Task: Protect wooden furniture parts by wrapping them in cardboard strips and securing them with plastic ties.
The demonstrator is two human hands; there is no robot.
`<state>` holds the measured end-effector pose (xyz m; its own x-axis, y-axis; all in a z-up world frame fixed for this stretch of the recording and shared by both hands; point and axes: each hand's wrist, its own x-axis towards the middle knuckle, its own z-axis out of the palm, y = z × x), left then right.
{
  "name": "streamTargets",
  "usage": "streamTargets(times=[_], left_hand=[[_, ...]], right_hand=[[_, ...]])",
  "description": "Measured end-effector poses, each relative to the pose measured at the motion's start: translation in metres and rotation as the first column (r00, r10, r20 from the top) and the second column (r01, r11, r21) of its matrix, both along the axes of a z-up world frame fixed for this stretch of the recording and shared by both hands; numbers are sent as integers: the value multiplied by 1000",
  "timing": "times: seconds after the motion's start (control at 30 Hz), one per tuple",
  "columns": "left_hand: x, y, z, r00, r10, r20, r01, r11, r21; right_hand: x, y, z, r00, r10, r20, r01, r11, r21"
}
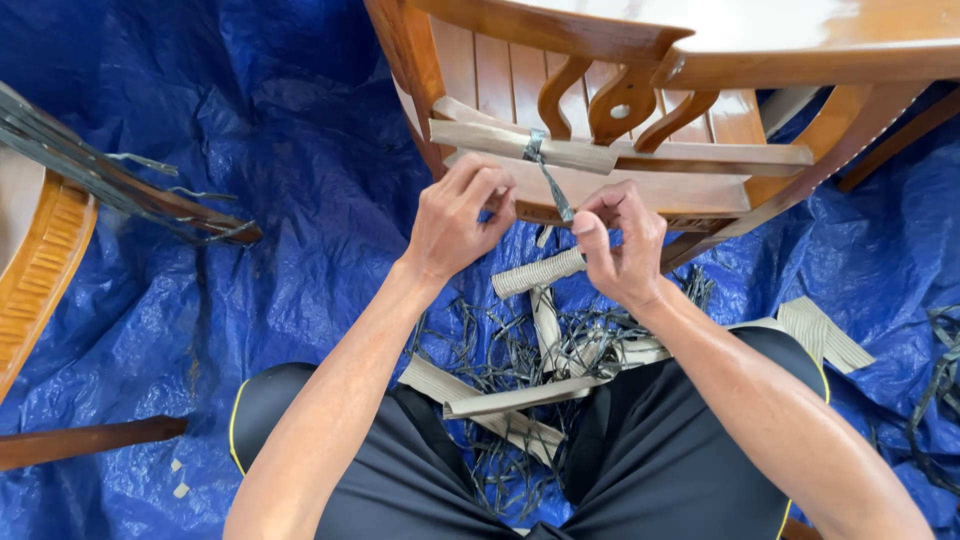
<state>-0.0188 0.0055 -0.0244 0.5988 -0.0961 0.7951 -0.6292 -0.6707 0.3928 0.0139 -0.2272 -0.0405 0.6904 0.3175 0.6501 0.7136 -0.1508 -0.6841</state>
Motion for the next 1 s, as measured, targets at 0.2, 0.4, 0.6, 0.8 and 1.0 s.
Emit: streamTargets(times=[0.2,0.4,0.6,0.8,1.0], left_hand=[[-5,-2,-93,930,21,-366,45,984,170],[-28,6,-264,526,228,-819,173,914,366],[-55,-1,-316,401,327,-856,40,927,373],[-61,4,-340,423,492,-761,210,764,610],[-55,4,-346,450,410,-793,154,839,521]], right_hand=[[-4,-15,2,1000,20,-1,-20,969,-245],[-3,-27,-1,995,91,-28,-91,824,-559],[-8,-38,0,991,56,-120,-120,760,-638],[-13,-46,5,992,53,-110,-112,757,-644],[-11,-44,3,990,27,-135,-111,738,-666]])
